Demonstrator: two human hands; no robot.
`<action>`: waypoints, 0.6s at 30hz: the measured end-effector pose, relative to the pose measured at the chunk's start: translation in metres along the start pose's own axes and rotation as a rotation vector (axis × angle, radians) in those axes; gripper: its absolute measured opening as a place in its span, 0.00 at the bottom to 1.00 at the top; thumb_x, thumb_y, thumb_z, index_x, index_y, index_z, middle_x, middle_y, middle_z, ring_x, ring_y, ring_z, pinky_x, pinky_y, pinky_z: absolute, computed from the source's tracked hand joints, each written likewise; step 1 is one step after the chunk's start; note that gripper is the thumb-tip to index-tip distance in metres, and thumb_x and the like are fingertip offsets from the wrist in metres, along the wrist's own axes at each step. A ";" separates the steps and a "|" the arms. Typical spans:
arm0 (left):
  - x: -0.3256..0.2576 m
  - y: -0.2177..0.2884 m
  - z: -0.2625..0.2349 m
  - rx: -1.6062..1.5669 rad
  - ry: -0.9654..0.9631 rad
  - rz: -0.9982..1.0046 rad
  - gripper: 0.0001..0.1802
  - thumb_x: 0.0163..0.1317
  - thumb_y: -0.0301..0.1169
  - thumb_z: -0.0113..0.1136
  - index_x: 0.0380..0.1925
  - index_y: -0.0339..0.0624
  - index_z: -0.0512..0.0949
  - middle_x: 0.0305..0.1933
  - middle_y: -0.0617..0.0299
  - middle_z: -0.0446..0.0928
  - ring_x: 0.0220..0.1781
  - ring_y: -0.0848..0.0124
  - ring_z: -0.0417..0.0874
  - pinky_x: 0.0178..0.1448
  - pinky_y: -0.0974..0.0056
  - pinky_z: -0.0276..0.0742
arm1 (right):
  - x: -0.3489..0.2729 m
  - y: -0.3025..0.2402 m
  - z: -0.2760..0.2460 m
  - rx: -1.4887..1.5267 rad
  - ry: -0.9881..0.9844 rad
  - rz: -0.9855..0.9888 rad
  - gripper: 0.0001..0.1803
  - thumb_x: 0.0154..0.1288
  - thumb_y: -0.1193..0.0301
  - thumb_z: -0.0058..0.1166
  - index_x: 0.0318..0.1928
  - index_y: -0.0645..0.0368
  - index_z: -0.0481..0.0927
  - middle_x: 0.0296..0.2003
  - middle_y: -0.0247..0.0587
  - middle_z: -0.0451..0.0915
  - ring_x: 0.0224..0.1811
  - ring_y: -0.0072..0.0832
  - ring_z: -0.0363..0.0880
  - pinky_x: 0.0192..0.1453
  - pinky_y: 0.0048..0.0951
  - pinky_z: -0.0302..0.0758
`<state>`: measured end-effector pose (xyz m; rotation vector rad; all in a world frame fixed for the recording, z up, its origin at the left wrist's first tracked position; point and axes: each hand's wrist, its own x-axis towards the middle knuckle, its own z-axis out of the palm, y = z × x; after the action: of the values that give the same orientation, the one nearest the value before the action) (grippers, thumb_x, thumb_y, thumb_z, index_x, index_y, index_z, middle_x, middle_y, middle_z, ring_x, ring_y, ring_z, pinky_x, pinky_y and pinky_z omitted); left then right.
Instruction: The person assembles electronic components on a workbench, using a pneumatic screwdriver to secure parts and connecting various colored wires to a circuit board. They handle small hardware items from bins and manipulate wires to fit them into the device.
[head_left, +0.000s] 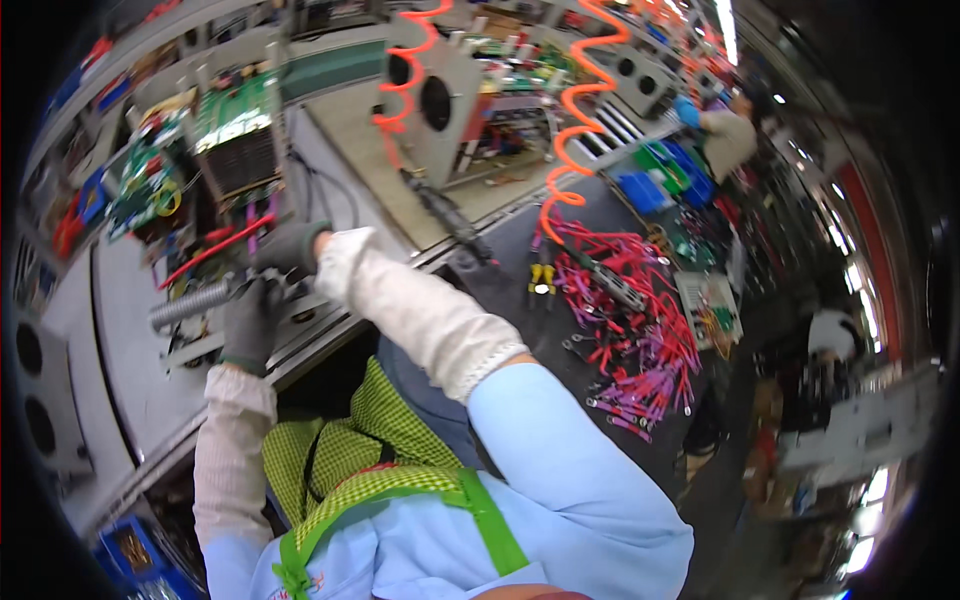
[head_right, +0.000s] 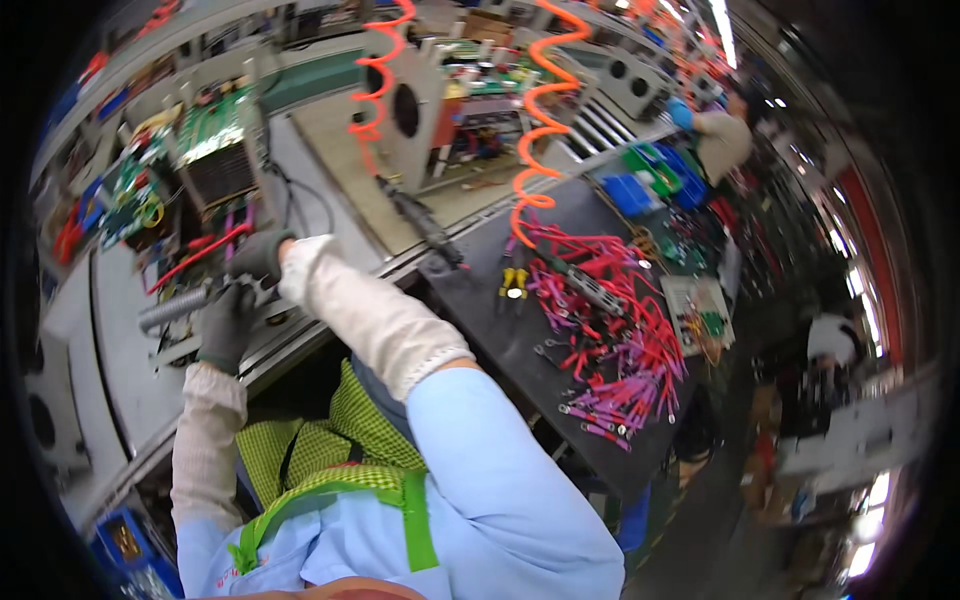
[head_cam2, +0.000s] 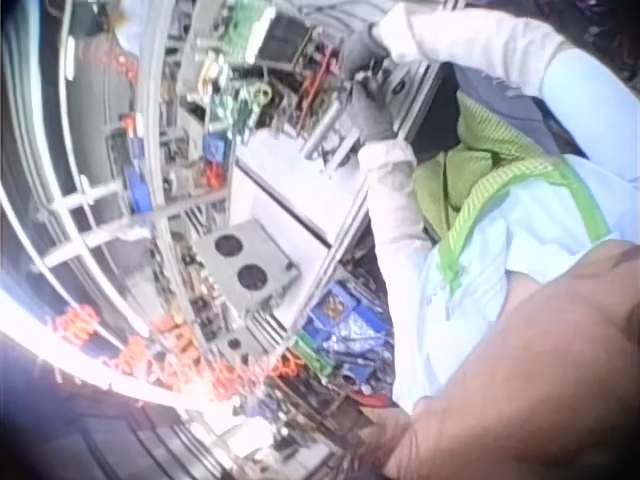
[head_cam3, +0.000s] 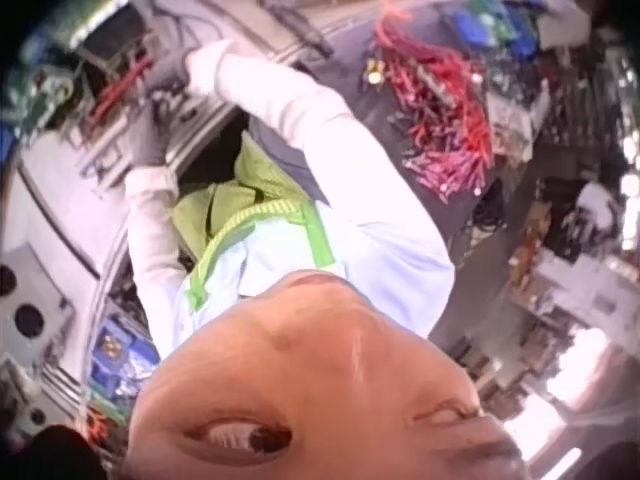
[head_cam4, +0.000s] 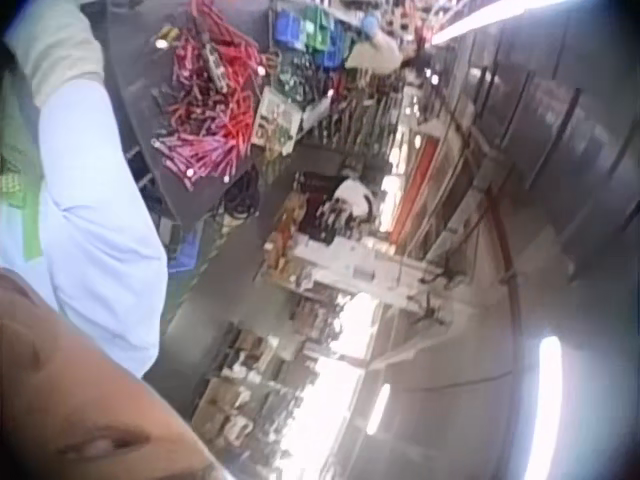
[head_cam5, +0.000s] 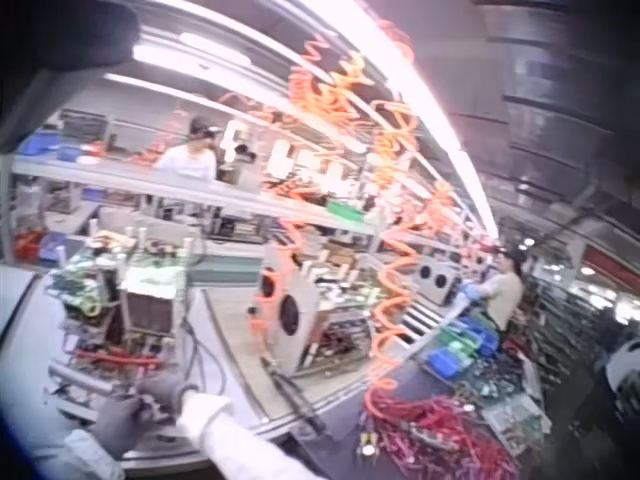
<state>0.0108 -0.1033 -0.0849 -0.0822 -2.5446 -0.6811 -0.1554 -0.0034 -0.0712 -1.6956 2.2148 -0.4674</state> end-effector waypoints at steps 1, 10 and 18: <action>-0.001 -0.001 0.003 0.050 0.037 0.001 0.10 0.63 0.34 0.61 0.38 0.39 0.79 0.36 0.45 0.79 0.42 0.44 0.78 0.45 0.47 0.72 | 0.000 -0.001 0.002 0.376 -0.008 0.230 0.23 0.52 0.73 0.65 0.51 0.49 0.81 0.44 0.43 0.84 0.46 0.43 0.84 0.48 0.41 0.81; -0.010 -0.006 0.009 -0.368 0.023 -0.162 0.14 0.68 0.33 0.61 0.47 0.34 0.79 0.40 0.53 0.83 0.44 0.65 0.84 0.49 0.61 0.78 | 0.013 -0.007 0.015 0.278 0.206 0.358 0.19 0.55 0.60 0.63 0.45 0.58 0.85 0.42 0.53 0.85 0.45 0.44 0.85 0.49 0.36 0.80; -0.016 -0.052 0.031 -0.565 0.078 -0.172 0.30 0.61 0.21 0.62 0.64 0.31 0.66 0.59 0.53 0.76 0.58 0.66 0.78 0.65 0.63 0.71 | 0.006 -0.055 0.018 -0.081 0.462 0.388 0.12 0.54 0.65 0.60 0.40 0.51 0.86 0.37 0.44 0.86 0.43 0.43 0.85 0.46 0.45 0.80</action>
<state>0.0013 -0.1323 -0.1398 -0.0260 -2.2291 -1.4237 -0.1020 -0.0241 -0.0635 -1.2294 2.8410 -0.7310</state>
